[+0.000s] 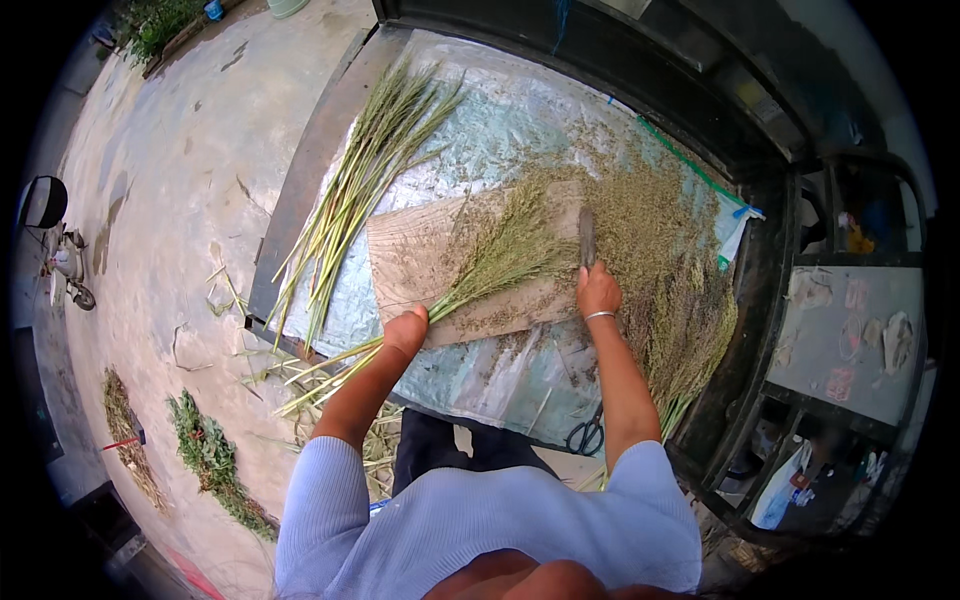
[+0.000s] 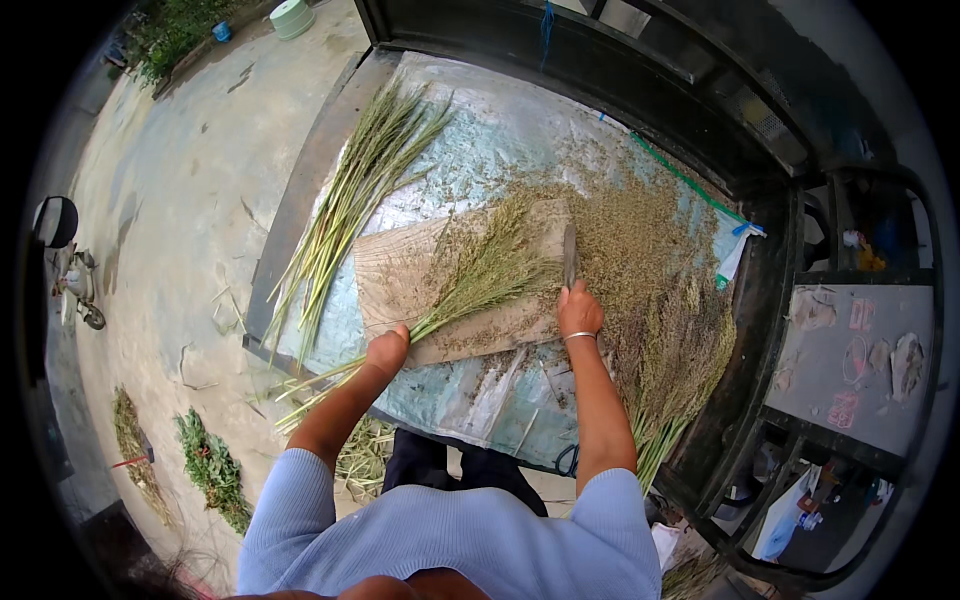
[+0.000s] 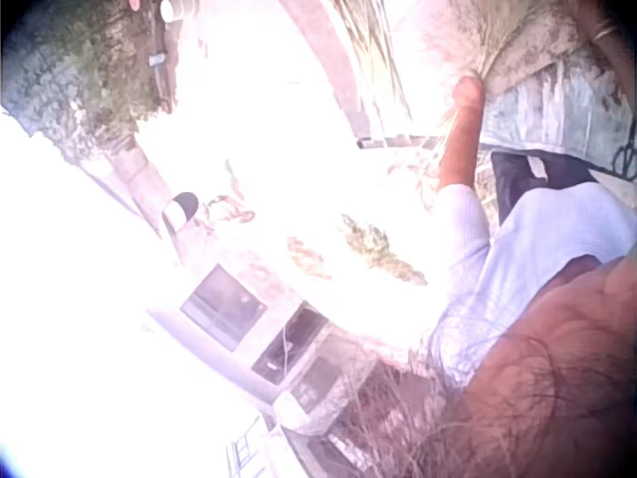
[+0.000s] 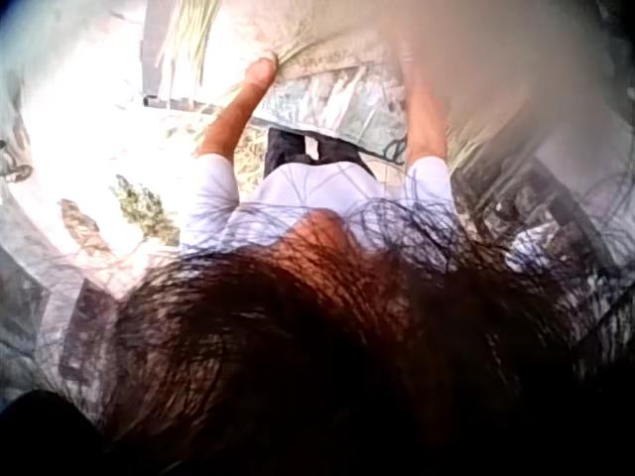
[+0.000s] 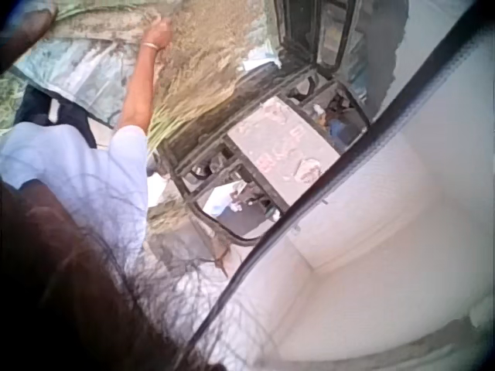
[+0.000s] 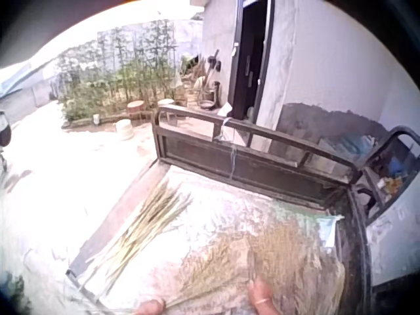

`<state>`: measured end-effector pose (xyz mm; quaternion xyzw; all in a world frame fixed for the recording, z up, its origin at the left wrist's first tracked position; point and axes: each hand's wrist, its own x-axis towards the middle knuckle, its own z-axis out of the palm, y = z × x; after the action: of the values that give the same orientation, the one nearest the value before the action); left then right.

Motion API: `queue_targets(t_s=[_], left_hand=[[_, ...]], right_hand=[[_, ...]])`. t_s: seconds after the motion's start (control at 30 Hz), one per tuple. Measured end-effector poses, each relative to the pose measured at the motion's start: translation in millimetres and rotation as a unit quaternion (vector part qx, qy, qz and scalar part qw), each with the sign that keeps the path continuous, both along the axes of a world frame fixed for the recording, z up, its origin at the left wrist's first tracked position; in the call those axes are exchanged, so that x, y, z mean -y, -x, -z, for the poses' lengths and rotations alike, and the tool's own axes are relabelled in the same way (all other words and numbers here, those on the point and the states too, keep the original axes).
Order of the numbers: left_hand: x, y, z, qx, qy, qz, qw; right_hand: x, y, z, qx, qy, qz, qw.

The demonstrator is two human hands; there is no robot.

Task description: The person threshes bundles of grain by repeatedly striking them against a wooden board to separate the seeds. The person gathers the grain stalks, aligns them, and uses a wooden tool to beat the heads against the board, causing the seeds to fall onto a tarp below. The person occasionally pauses to adjust the bundles or clear the board.

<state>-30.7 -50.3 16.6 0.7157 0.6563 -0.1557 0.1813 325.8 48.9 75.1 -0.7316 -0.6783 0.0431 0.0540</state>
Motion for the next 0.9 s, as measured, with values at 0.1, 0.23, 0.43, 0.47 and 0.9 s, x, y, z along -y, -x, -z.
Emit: queue_targets(t_s=[0.1, 0.23, 0.43, 0.47, 0.9], left_hand=[[6, -4, -4, 0.027, 0.000, -0.017, 0.999], [2, -6, -21, 0.000, -0.031, 0.001, 1.000], [-7, 12, -16, 0.264, 0.171, -0.073, 0.946], [-10, 17, -16, 0.344, 0.250, -0.100, 0.899], [-4, -9, -53, 0.182, 0.075, -0.101, 0.975]], right_hand=[[40, 27, -25, -0.054, -0.012, -0.083, 0.995], [70, 83, -6, -0.140, -0.041, -0.265, 0.953], [88, 107, 29, -0.143, 0.074, -0.159, 0.974], [88, 105, 34, -0.151, 0.056, -0.166, 0.973], [86, 103, -22, -0.188, -0.057, -0.236, 0.952]])
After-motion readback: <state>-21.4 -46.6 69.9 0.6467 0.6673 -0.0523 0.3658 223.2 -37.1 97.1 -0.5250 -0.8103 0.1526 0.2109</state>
